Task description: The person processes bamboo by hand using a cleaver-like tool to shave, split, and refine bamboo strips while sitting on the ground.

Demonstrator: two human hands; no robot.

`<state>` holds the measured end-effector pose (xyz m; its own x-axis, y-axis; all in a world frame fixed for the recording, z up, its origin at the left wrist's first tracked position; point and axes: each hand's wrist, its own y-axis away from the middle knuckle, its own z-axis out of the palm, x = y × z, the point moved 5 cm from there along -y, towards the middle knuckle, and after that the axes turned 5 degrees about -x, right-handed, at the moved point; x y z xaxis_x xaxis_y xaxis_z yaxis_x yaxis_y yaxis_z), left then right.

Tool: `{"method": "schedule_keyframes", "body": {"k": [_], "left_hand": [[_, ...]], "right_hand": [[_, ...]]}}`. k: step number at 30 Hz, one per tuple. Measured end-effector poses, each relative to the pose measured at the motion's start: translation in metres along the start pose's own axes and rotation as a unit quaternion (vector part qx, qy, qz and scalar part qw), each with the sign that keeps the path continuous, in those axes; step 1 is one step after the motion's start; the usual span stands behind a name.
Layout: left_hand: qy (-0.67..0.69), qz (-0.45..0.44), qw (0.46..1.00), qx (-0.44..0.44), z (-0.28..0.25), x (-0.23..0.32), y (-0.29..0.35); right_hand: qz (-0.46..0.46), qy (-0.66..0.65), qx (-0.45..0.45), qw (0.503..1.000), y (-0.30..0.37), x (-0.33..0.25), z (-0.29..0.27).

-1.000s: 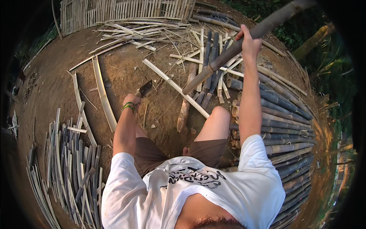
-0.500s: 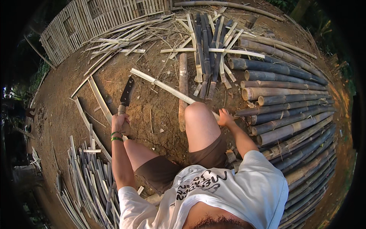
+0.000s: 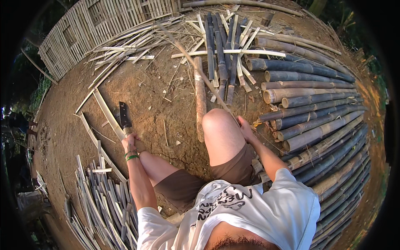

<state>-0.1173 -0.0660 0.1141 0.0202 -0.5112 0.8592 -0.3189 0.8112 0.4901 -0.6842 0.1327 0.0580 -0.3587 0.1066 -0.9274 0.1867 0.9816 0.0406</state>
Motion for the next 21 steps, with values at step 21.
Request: {"method": "schedule_keyframes", "body": {"k": [21], "left_hand": [[-0.107, 0.077, 0.990, -0.039, 0.014, 0.034, 0.045]], "right_hand": [[0.071, -0.459, -0.355, 0.812, -0.165, -0.333, 0.098]]}}
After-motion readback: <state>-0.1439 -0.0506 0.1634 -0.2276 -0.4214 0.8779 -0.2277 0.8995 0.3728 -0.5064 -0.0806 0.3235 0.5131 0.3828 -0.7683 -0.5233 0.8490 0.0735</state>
